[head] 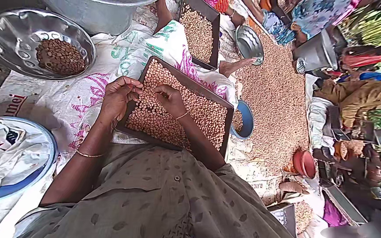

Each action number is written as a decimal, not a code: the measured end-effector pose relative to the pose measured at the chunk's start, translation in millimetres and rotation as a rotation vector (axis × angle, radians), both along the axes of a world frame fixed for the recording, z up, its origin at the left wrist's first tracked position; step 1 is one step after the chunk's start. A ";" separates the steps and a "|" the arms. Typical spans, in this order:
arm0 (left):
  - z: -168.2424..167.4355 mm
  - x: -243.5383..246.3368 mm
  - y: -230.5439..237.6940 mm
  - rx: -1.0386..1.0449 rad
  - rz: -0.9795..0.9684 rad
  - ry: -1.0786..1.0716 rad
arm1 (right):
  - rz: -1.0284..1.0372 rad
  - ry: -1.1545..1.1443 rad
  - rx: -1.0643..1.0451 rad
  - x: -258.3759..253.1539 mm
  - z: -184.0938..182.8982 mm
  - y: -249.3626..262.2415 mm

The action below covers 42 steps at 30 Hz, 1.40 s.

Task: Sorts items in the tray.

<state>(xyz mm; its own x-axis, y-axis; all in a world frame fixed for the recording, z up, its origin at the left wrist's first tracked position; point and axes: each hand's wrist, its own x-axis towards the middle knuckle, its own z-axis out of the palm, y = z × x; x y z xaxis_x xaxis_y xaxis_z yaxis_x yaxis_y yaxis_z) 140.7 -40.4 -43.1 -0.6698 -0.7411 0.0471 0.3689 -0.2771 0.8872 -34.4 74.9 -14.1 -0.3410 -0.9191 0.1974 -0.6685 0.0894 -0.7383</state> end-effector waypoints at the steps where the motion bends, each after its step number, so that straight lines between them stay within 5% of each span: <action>1: 0.5 0.1 0.5 0.001 0.006 -0.001 | 0.048 0.187 0.073 7.2 -12.9 -1.0; 5: 0.6 0.7 0.1 -0.008 0.001 -0.014 | 0.049 0.484 0.094 20.3 -38.7 -4.2; 10: 0.5 1.4 1.1 -0.006 0.003 0.000 | 0.059 0.559 0.148 25.5 -33.5 -3.6; 14: 0.5 0.5 0.3 0.001 0.002 0.001 | 0.290 0.554 0.195 32.9 -25.3 9.2; 18: -0.6 1.0 0.6 0.012 0.000 0.019 | 0.391 0.230 0.326 18.9 0.5 15.9; 22: -0.3 0.3 -0.8 0.007 -0.006 0.007 | -0.121 -0.446 -0.284 -24.8 22.5 2.5; 24: -0.2 -0.2 -0.1 0.010 -0.008 0.005 | -0.348 -0.653 -0.363 -43.5 38.8 -6.9; 26: -0.5 -0.1 -1.3 0.000 -0.014 0.014 | -0.306 -0.559 -0.287 -38.6 33.8 -6.2; 29: -1.4 -0.3 -0.1 -0.003 -0.011 0.011 | 0.130 -0.291 -0.077 7.6 7.5 8.4; 33: 0.0 1.3 -0.3 -0.043 0.000 -0.005 | 0.506 0.348 0.073 43.1 -40.0 46.3; 37: -0.1 2.0 0.1 -0.069 -0.004 -0.017 | 0.251 0.802 0.023 -1.6 -57.0 92.5; 42: 1.1 1.1 0.5 -0.057 -0.010 0.000 | -0.290 0.867 0.194 -57.4 -39.2 136.6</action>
<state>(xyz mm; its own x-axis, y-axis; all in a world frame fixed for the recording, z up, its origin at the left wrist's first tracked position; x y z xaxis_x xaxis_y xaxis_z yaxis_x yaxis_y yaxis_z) 141.8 -40.0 -42.0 -0.6773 -0.7303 0.0887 0.3660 -0.2299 0.9018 -91.8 211.5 -53.3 -0.3675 -0.8647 0.3424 -0.9113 0.4083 0.0529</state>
